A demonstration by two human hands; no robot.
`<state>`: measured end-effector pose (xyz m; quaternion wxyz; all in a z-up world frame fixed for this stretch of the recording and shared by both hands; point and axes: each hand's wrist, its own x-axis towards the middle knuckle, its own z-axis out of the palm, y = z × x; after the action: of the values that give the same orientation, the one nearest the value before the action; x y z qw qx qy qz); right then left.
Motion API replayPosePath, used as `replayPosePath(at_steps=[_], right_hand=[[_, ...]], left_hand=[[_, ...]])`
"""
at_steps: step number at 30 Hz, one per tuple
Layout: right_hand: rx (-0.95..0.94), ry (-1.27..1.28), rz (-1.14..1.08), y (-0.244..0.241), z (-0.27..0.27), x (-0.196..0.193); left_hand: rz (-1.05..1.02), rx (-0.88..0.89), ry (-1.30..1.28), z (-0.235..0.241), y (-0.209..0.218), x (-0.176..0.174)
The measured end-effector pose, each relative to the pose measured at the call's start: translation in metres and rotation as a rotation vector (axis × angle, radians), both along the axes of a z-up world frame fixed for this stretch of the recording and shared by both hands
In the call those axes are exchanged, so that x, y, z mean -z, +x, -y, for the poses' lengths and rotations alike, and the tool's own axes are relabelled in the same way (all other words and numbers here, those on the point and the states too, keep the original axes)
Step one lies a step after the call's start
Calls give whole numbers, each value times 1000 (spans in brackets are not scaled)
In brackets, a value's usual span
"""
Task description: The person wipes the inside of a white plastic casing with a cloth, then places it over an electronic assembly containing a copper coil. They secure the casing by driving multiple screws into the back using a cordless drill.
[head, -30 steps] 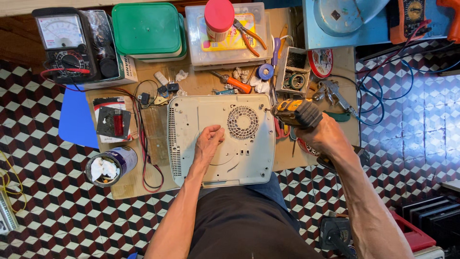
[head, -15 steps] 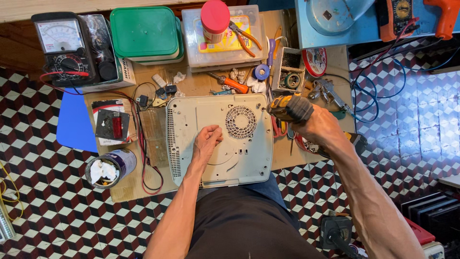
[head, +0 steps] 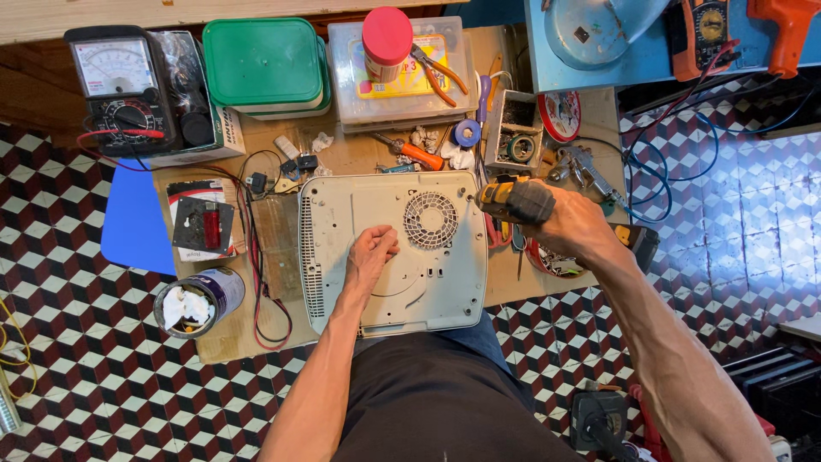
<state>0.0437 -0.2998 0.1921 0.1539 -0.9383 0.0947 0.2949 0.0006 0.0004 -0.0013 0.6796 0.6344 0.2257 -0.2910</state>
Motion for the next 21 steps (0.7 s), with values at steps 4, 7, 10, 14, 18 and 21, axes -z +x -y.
replayPosePath(at_steps=[4, 7, 10, 14, 18, 21], right_hand=[[-108, -38, -24, 7, -1, 1], [-177, -73, -87, 15, 7, 1], [-289, -134, -106, 25, 17, 3], [-473, -98, 33, 36, 26, 6], [-557, -215, -21, 45, 16, 2], [-795, -209, 169, 56, 6, -9]], left_hand=[[7, 13, 17, -3, 0, -3], [18, 6, 1, -1, -1, -1], [15, 5, -15, -2, -2, 3], [7, -1, -38, -2, -3, 9], [-18, -9, -29, 0, -1, 12], [-4, -6, -3, -3, -1, 9]])
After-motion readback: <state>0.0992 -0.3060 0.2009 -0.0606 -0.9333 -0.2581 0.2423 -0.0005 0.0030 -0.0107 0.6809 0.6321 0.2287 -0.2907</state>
